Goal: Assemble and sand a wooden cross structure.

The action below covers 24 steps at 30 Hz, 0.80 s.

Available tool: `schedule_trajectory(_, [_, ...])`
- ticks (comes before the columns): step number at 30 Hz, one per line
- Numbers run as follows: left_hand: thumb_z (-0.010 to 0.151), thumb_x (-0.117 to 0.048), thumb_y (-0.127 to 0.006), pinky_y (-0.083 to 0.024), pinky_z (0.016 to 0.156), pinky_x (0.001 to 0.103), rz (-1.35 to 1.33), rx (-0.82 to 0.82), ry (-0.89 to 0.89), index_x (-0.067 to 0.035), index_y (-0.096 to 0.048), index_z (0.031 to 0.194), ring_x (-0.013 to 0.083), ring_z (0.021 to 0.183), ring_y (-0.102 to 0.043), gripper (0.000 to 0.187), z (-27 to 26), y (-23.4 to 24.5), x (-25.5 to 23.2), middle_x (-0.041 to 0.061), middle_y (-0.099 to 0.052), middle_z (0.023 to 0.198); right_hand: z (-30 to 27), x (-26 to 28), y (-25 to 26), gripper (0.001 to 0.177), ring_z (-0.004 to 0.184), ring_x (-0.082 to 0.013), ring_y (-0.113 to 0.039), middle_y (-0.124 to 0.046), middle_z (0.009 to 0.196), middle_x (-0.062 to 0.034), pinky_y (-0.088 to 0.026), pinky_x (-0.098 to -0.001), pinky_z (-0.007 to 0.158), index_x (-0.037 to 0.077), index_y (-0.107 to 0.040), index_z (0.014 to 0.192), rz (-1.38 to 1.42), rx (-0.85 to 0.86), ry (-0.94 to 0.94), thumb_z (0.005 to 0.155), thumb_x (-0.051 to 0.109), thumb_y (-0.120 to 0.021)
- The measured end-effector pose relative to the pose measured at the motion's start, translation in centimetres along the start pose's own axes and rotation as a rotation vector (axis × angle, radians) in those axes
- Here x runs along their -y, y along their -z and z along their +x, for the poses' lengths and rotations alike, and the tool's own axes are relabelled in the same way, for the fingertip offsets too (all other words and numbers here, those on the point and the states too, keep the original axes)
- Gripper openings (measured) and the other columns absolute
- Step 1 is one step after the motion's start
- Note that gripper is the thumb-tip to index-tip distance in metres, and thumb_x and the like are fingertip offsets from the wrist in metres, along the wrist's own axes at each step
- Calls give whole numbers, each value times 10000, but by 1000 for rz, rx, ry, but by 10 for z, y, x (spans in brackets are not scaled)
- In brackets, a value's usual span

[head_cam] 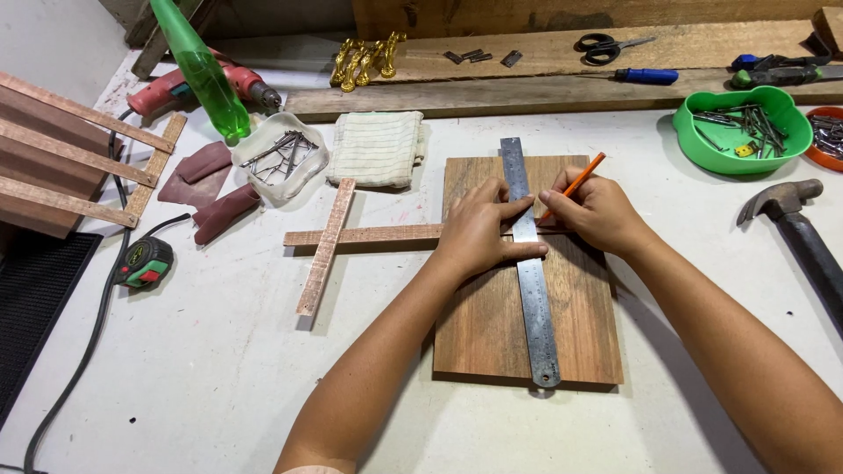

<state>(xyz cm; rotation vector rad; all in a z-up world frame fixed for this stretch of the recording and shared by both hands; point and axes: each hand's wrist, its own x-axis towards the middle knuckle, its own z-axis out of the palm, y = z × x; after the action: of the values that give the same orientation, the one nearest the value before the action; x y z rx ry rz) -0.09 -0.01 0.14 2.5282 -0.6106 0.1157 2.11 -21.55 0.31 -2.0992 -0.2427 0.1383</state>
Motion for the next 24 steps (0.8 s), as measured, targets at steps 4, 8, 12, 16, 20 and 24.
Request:
schedule_trajectory(4, [562,-755,-820,-485,981,410,-1,-10,-13,-267,-727,1306,242,1085,-590,895,-1,0,1,46,-591,1107,-1,1,-5,236,725,-103,-688,-729,799,-48,-554,-261,629,45,-631,913,40,-59,9,1011,260,-635])
schedule_trajectory(8, [575,-742,-825,-483,973,419,-6,-34,-35,-264,-733,1307,254,1087,-588,879,-2,0,2,53,-589,1107,4,-16,-4,239,655,-110,-617,-684,768,-60,-490,-266,569,47,-609,915,53,-89,19,1030,253,-650])
schedule_trajectory(12, [555,-752,-827,-481,963,419,-7,-29,-30,-250,-735,1299,243,1074,-582,903,-1,-1,2,46,-580,1096,9,-31,1,217,664,-104,-609,-683,777,-57,-481,-256,575,57,-587,920,241,13,30,1034,231,-648])
schedule_trajectory(16, [517,-785,-806,-485,958,397,-10,30,26,-254,-719,1309,213,1061,-579,958,1,-3,1,19,-576,1068,7,-14,3,215,747,-103,-728,-729,783,-53,-592,-248,665,60,-599,869,221,112,22,994,230,-635])
schedule_trajectory(20, [520,-799,-790,-491,955,390,-8,14,8,-260,-721,1316,208,1061,-576,964,1,-5,2,18,-568,1059,9,-13,4,242,752,-119,-728,-740,788,-67,-591,-263,668,40,-614,867,102,116,2,996,241,-645])
schedule_trajectory(24, [516,-786,-801,-486,964,395,-15,1,0,-269,-721,1315,213,1069,-578,955,0,-2,2,16,-575,1061,3,-5,-2,227,752,-111,-700,-727,813,-72,-558,-271,656,47,-615,909,55,-22,5,1010,248,-643])
